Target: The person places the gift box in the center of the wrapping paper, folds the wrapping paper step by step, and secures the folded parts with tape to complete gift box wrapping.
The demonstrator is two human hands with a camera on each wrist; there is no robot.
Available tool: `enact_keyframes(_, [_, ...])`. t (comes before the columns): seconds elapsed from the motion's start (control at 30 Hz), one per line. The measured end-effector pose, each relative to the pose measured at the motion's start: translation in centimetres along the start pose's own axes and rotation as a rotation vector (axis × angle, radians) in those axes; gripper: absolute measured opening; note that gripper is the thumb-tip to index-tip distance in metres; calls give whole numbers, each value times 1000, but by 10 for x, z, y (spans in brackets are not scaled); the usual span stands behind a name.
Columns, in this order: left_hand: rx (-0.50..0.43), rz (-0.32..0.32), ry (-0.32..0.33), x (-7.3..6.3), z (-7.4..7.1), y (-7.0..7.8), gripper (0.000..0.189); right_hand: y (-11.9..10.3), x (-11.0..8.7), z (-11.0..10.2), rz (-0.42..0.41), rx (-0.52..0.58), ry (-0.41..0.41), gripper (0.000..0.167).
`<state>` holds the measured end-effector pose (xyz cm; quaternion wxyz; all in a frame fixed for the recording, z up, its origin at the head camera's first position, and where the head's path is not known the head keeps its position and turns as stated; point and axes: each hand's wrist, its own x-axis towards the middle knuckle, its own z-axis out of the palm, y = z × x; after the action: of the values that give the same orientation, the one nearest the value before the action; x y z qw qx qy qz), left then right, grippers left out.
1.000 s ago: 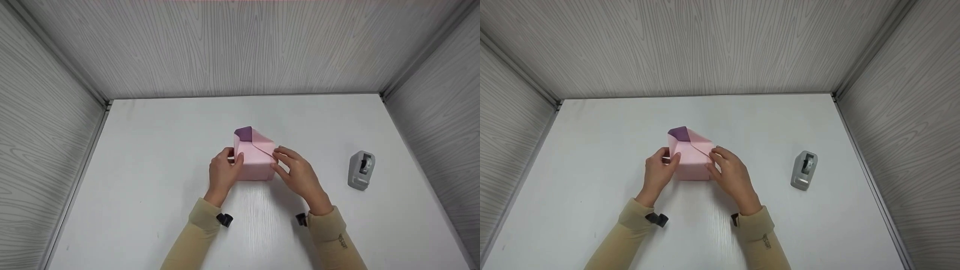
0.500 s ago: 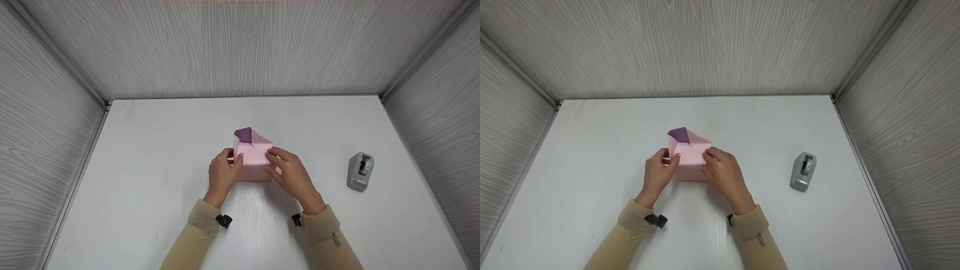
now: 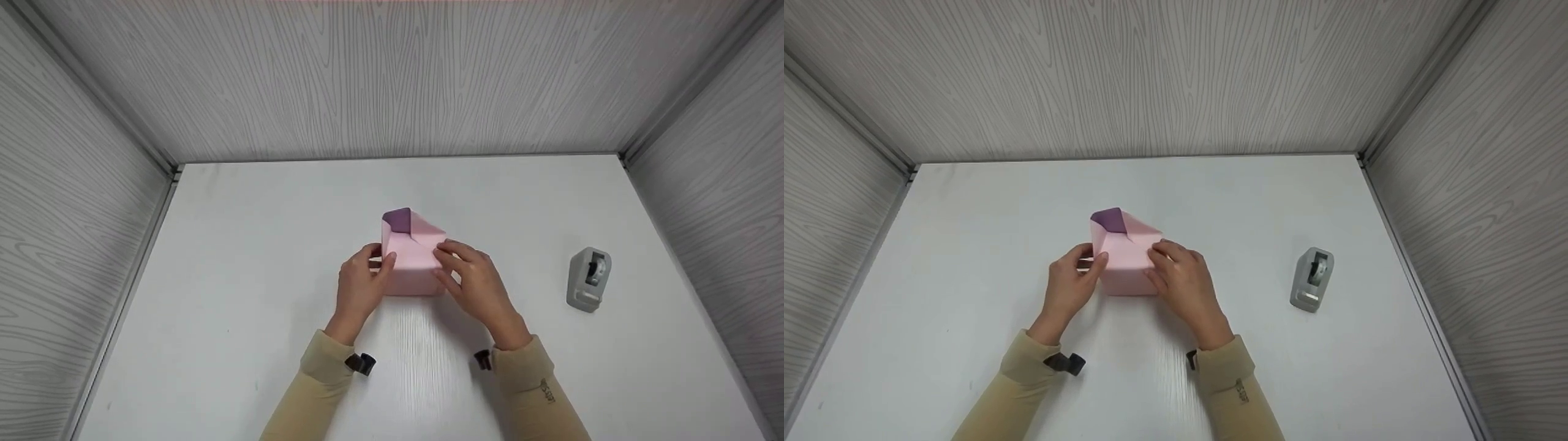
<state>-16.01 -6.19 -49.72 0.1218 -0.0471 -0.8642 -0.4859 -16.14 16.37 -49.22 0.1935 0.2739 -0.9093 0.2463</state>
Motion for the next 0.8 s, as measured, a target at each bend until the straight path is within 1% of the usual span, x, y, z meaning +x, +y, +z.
enact_keyframes(0.2, [-62, 53, 115, -3, -3, 2, 20, -1, 0, -1, 14, 21, -4, 33])
enact_keyframes(0.33, [-78, 103, 166, -3, -4, 2, 13, -2, 0, -1, 11, 27, 5, 32])
enact_keyframes(0.53, [-91, 164, 200, -2, -3, 0, 8, 0, 0, 1, -24, 35, 29, 30])
enact_keyframes(0.67, [-93, 180, 216, -1, -3, 1, 7, 0, 0, 1, -21, 35, 31, 31])
enact_keyframes(0.8, [-81, 182, 222, -1, -3, 2, 7, 0, 0, 1, -8, 36, 28, 31])
